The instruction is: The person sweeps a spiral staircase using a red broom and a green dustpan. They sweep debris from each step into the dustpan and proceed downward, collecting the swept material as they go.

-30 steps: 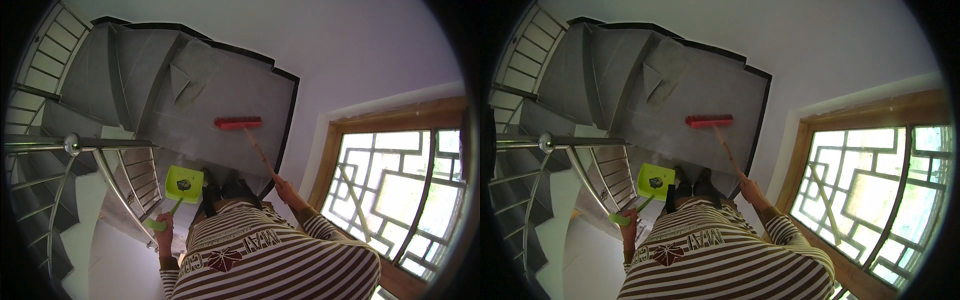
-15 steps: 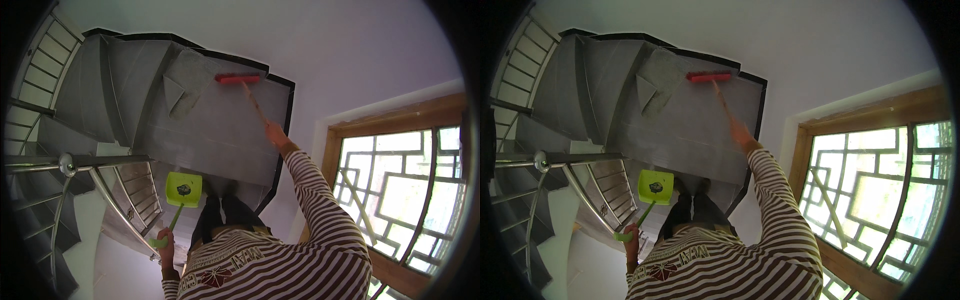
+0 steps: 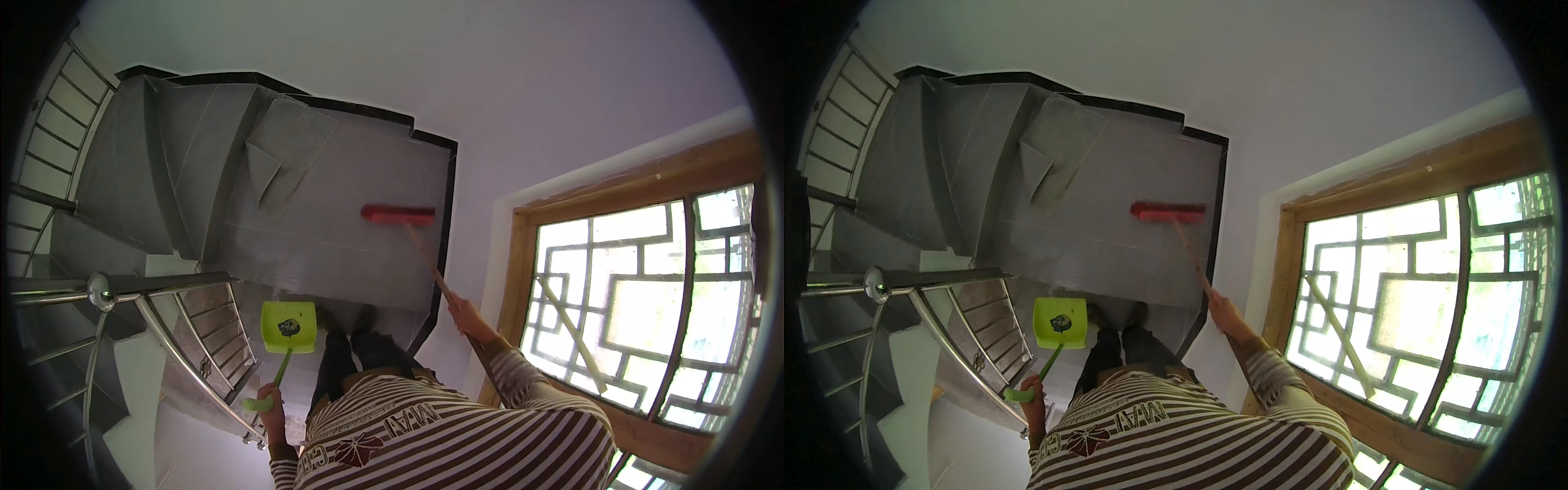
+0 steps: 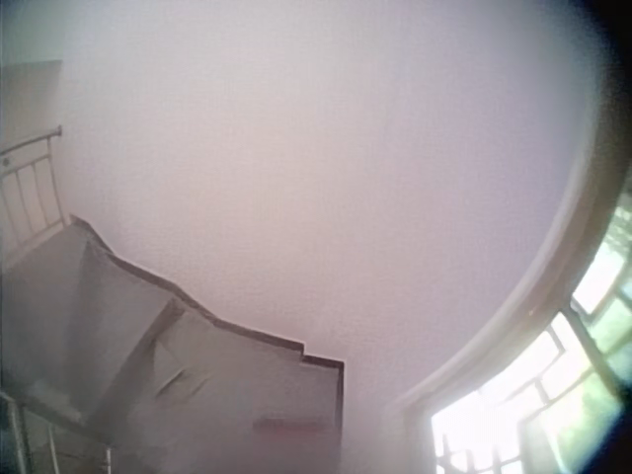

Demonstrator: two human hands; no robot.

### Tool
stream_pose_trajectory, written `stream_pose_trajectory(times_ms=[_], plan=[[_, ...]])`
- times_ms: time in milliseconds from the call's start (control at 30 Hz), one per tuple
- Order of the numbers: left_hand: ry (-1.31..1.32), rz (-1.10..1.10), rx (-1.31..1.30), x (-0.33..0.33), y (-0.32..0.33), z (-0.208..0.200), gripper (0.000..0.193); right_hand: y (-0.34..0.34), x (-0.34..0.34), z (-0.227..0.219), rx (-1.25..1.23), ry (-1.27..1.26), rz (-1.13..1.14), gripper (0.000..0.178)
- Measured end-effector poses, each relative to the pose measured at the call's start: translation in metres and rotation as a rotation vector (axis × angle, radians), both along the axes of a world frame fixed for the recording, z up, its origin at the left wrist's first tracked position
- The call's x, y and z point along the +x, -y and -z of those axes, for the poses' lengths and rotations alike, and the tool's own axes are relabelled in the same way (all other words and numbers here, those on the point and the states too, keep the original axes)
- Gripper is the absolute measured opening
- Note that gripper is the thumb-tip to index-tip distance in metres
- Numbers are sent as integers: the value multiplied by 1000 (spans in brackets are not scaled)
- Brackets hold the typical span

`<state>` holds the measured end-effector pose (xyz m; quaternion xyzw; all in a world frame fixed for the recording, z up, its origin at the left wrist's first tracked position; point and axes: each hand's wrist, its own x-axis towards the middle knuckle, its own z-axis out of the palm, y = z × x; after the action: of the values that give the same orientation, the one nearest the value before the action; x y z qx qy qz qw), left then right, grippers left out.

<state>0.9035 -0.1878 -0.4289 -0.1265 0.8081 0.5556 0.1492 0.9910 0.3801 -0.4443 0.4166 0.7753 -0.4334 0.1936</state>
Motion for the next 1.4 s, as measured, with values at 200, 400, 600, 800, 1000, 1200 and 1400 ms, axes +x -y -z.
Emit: stream_pose_trajectory(times_ms=[200,400,600,800,1000,1200,1400], plan=[[61,-5,26,-4,14,24,6,12,-15,-64,-2,52,7,42],[21,55,8,-6,1,9,10,-75,-112,65,437,-188,-431,45],[88,83,-100,0,-2,-4,13,-105,-226,123,498,-413,-648,40],[-28,170,-135,1,-9,0,13,-127,-225,138,445,-303,-569,46],[39,93,-57,12,-12,21,12,-131,-88,49,285,-159,-336,46],[33,106,-19,3,-14,23,13,-103,-71,-4,243,-136,-194,43],[116,144,-52,-15,-15,16,19,-168,-171,96,813,145,-954,36]])
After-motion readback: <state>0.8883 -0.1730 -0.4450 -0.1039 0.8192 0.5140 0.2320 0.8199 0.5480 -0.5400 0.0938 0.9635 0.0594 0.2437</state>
